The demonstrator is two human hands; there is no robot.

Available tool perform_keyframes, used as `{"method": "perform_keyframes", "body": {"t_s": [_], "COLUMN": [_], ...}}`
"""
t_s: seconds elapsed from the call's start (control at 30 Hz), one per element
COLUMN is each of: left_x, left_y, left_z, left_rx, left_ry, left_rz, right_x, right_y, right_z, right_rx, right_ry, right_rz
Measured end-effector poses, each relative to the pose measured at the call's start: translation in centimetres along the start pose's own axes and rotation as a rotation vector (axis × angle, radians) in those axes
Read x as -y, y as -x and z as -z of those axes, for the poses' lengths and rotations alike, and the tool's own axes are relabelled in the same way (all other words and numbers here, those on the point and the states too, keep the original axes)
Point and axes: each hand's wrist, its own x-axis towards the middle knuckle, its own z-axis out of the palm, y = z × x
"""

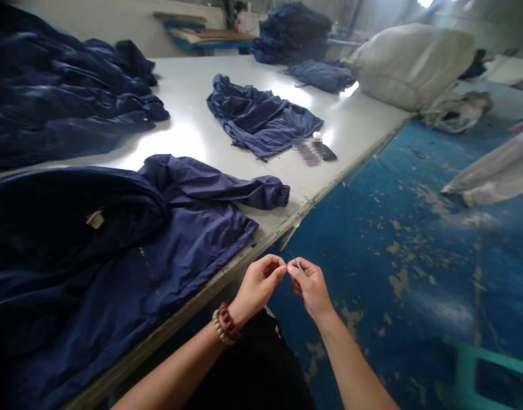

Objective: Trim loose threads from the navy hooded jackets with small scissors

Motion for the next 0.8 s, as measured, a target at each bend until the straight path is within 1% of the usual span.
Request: {"method": "perform_keyframes", "body": {"t_s": [0.07,0.13,0.17,0.23,0.3,0.43,0.6,0.7,0.77,0.8], "left_x": [3.7,6.7,7.9,9.6,10.5,11.0,11.0,10.6,9.6,8.8], "left_y": [-1.6,-2.7,-3.1,-3.5,-3.8,-4.2,-4.5,-4.4,-3.8,-3.2], "left_z": [-3.0,-5.4,-6.4,-7.8,-8.7,-8.9,-8.6,-8.4,-7.8,-7.2], "left_rx": [0.068,0.111,0.125,0.140,0.135,0.079,0.036,0.030,0.025,0.016], "left_ry": [0.051,0.083,0.089,0.083,0.071,0.025,-0.032,-0.037,-0.041,-0.044], "left_rz": [0.070,0.122,0.142,0.173,0.198,0.212,0.180,0.160,0.145,0.131], "right_x": [-1.8,-3.3,-4.0,-5.2,-6.1,-7.1,-6.9,-6.4,-5.8,-5.5], "right_y": [0.4,0.7,0.7,0.8,0.7,0.5,0.3,0.3,0.3,0.4], "right_z": [3.2,5.7,6.7,8.3,9.4,10.5,10.7,9.8,8.3,7.3], "right_rx": [-0.146,-0.237,-0.269,-0.316,-0.348,-0.387,-0.433,-0.409,-0.385,-0.367], "right_ry": [0.002,-0.014,-0.025,-0.050,-0.072,-0.101,-0.113,-0.092,-0.046,-0.004], "right_rz": [-0.027,-0.040,-0.043,-0.048,-0.057,-0.075,-0.065,-0.057,-0.040,-0.014]}}
